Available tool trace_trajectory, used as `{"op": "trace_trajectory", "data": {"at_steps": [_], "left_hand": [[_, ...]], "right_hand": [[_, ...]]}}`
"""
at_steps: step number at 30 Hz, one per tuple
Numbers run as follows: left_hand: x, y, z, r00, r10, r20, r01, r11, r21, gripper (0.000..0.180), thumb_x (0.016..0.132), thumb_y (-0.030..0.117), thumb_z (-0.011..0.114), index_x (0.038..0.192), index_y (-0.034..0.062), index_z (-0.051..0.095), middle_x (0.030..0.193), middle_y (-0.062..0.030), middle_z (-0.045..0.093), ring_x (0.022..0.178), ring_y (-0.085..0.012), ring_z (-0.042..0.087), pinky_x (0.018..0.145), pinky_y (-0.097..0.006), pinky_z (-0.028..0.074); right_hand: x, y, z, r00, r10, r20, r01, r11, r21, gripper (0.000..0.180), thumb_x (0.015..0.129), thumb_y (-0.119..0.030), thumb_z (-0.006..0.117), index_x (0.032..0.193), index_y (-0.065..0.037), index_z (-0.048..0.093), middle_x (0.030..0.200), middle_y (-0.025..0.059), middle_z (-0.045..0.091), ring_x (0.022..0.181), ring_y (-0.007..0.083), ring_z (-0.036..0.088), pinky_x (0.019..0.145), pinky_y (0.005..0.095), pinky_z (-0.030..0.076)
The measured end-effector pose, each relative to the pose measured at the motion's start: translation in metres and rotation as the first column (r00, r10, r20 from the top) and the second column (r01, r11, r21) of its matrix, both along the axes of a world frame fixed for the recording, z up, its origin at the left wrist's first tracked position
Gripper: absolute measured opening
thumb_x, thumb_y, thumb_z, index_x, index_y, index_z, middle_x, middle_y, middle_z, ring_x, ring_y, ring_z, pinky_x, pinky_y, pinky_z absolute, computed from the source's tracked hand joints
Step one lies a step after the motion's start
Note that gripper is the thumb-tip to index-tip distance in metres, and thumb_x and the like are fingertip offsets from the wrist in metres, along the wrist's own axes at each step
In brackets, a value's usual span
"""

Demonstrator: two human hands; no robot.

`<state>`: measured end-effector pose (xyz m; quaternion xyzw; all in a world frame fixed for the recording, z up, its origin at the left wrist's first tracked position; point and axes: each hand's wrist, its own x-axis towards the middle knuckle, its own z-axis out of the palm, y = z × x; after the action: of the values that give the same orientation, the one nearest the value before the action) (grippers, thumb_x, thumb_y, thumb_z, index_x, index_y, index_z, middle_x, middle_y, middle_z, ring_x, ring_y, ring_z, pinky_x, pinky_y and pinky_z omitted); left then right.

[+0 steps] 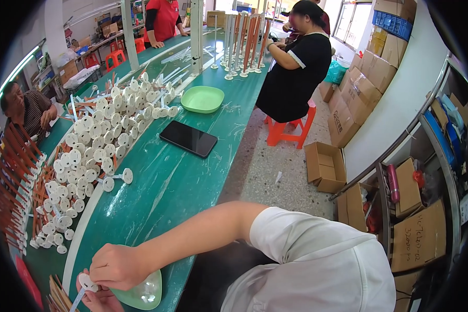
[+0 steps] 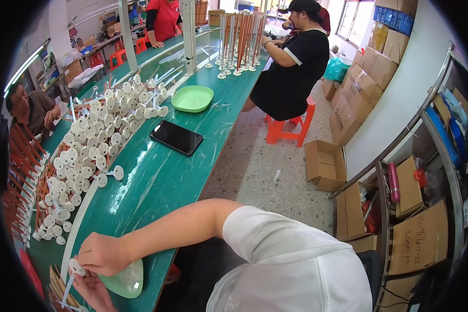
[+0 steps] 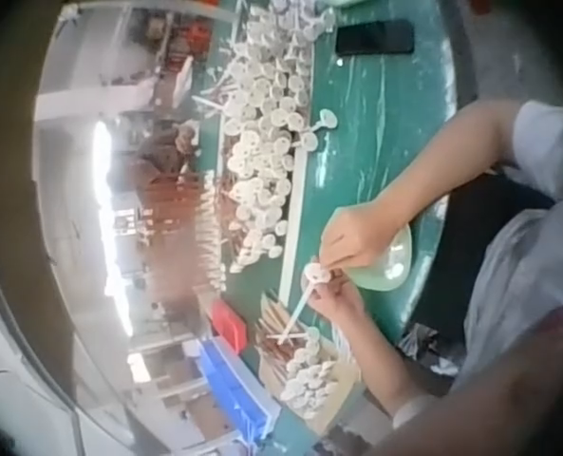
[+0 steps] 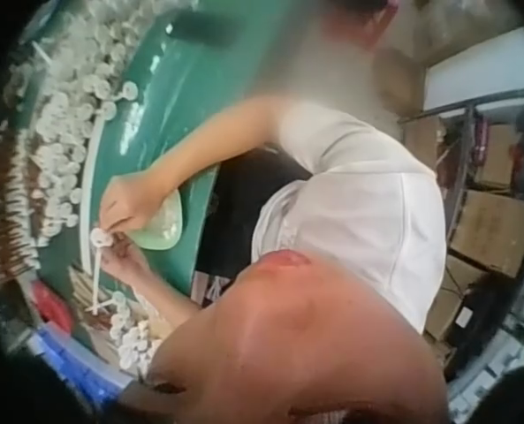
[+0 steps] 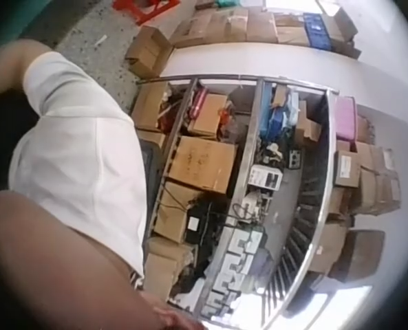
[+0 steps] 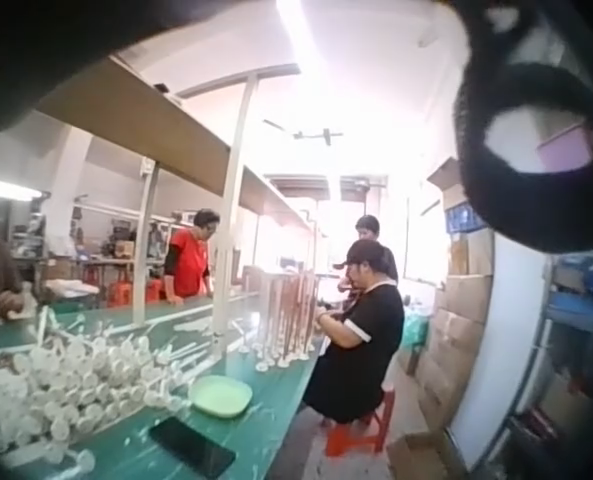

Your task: Assembling small plastic base components onto long strips or rods at a shared workbench.

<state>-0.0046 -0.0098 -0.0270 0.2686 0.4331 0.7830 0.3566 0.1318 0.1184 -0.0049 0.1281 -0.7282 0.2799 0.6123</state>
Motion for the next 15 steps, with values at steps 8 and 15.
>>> {"op": "trace_trajectory", "data": {"at_steps": [8, 15], "left_hand": [[-0.020, -0.001, -0.015, 0.959, -0.183, -0.215, 0.206, 0.975, 0.088, 0.049, 0.100, 0.023, 0.047, 0.139, -0.0054, 0.034, 0.135, -0.0178, 0.049, 0.120, -0.0227, 0.053, 0.103, -0.033, 0.042], [-0.016, 0.000, -0.019, 0.974, -0.098, -0.203, 0.108, 0.993, 0.041, 0.048, 0.100, 0.022, 0.050, 0.137, -0.0051, 0.035, 0.131, -0.0171, 0.052, 0.115, -0.0214, 0.056, 0.098, -0.032, 0.046]], "right_hand": [[0.001, -0.001, -0.001, 0.999, -0.008, 0.044, 0.007, 1.000, 0.017, 0.014, 0.073, -0.001, 0.065, 0.069, -0.002, 0.051, 0.065, 0.0122, 0.057, 0.056, 0.0327, 0.056, 0.051, 0.0420, 0.044], [-0.003, -0.002, -0.006, 0.997, -0.048, 0.056, 0.046, 0.998, 0.038, 0.015, 0.072, -0.004, 0.065, 0.067, -0.003, 0.050, 0.062, 0.0107, 0.053, 0.054, 0.0316, 0.053, 0.049, 0.0418, 0.041]]}}
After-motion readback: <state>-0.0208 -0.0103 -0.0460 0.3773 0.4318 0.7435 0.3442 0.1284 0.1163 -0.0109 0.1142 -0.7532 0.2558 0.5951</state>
